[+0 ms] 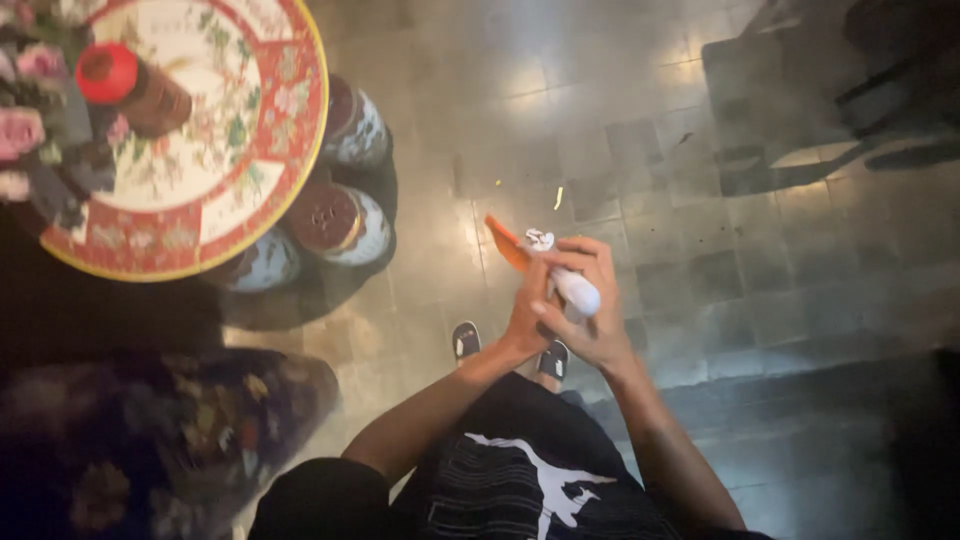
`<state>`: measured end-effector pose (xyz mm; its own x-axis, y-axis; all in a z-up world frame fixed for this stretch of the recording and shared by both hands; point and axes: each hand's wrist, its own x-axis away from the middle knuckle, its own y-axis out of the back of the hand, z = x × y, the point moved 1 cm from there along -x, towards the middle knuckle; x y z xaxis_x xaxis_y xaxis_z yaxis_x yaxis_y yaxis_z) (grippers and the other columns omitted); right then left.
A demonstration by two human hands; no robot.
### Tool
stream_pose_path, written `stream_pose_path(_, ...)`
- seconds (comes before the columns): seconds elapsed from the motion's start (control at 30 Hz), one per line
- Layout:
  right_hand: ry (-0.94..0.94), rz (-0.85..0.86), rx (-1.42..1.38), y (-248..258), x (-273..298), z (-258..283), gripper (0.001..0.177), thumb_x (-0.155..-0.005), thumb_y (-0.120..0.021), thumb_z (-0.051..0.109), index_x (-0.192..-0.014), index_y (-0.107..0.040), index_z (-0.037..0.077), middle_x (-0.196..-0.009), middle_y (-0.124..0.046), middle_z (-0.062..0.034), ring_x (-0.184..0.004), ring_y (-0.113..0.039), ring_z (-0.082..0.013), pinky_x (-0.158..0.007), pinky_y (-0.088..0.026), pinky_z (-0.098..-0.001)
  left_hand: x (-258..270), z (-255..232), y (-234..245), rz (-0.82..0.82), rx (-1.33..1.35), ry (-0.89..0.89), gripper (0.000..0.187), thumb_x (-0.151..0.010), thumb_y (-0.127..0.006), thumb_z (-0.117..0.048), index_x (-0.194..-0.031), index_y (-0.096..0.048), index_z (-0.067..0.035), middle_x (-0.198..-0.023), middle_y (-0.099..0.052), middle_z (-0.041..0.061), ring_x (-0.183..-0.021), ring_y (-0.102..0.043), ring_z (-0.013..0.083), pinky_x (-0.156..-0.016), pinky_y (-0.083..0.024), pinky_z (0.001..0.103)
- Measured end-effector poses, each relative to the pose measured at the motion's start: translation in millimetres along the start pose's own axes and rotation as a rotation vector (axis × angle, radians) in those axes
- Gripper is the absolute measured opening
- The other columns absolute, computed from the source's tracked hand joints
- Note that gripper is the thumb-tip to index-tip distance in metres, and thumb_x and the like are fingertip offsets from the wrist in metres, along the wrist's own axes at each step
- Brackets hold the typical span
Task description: Sweeping a tiled floor with a broom to collect debris.
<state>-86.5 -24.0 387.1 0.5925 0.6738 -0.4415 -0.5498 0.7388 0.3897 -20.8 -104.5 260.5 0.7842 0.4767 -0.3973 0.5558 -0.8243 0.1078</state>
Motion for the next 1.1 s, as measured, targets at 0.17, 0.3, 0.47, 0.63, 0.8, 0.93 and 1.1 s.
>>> stream_pose_path(0.17, -0.329, -0.151, -0.253, -84, 78, -129, 0.046, -0.089, -0.074, 0.016, -0.129, -0.058, 0.0, -0.125, -0.059, -0.0103, -0.113, -0.059, -0.0249, -0.098, -0.048, -0.0351, -28, 37, 70, -0.152, 0.223, 0.113, 0.016, -0.099, -0.058, -0.017, -0.109, -0.054, -0.005, -0.102, -0.055, 0.005, -0.095, -0.057, 0.0173, -0.086, -0.048, 0.033)
stream_pose_path(0.3, -0.94, -0.093, -0.444, -173, 188, -264, 0.038, -0.094, -0.073, 0.02, -0.124, -0.065, -0.002, -0.107, -0.072, -0.007, -0.091, -0.069, -0.0176, -0.083, -0.055, -0.0311, -35, 89, 115, -0.268, 0.243, 0.276, 0.023, -0.096, -0.067, -0.02, -0.087, -0.054, -0.004, -0.085, -0.049, 0.0, -0.078, -0.047, 0.0122, -0.069, -0.04, 0.029)
stream_pose_path(0.47, -1.208, -0.04, -0.728, -236, 224, -293, 0.039, -0.097, -0.065, 0.023, -0.128, -0.063, -0.002, -0.105, -0.071, -0.0135, -0.084, -0.071, -0.0217, -0.076, -0.058, -0.035, -55, 34, 143, -0.226, 0.379, 0.275, 0.03, -0.093, -0.065, -0.026, -0.078, -0.048, -0.006, -0.077, -0.047, 0.002, -0.073, -0.044, 0.0117, -0.068, -0.036, 0.029)
stream_pose_path(0.63, -1.38, -0.148, -0.903, -222, 171, -214, 0.046, -0.098, -0.054, 0.038, -0.128, -0.06, 0.002, -0.11, -0.073, -0.0178, -0.089, -0.077, -0.0265, -0.078, -0.062, -0.0389, -60, -10, 154, -0.059, 0.543, 0.256, 0.029, -0.09, -0.062, -0.026, -0.077, -0.043, -0.007, -0.073, -0.046, 0.004, -0.07, -0.042, 0.0133, -0.067, -0.036, 0.03)
stream_pose_path(0.8, -1.32, -0.468, -1.293, -195, 137, -174, 0.056, -0.092, -0.052, 0.059, -0.117, -0.058, 0.009, -0.101, -0.071, -0.0176, -0.089, -0.071, -0.0298, -0.079, -0.06, -0.0425, -43, -29, 152, 0.155, 0.75, 0.23, 0.027, -0.092, -0.061, -0.022, -0.078, -0.045, -0.006, -0.075, -0.046, 0.005, -0.074, -0.043, 0.0169, -0.078, -0.038, 0.035)
stream_pose_path(0.93, -1.336, -0.649, -1.314, -197, 183, -220, 0.046, -0.091, -0.056, 0.051, -0.106, -0.058, 0.007, -0.092, -0.067, -0.012, -0.088, -0.069, -0.0275, -0.081, -0.062, -0.041, -11, -15, 142, 0.272, 0.763, 0.314, 0.025, -0.091, -0.059, -0.024, -0.081, -0.047, -0.005, -0.082, -0.05, 0.007, -0.078, -0.046, 0.0181, -0.08, -0.04, 0.034)
stream_pose_path(1.1, -1.269, -1.1, -1.41, -205, 293, -325, 0.025, -0.092, -0.066, 0.028, -0.084, -0.047, 0.013, -0.074, -0.045, -0.0018, -0.067, -0.047, -0.017, -0.058, -0.044, -0.0335, 2, -54, 122, 0.436, 0.588, 0.236, 0.009, -0.098, -0.061, -0.002, -0.103, -0.053, 0.0, -0.1, -0.058, 0.013, -0.098, -0.062, 0.0261, -0.104, -0.05, 0.045)
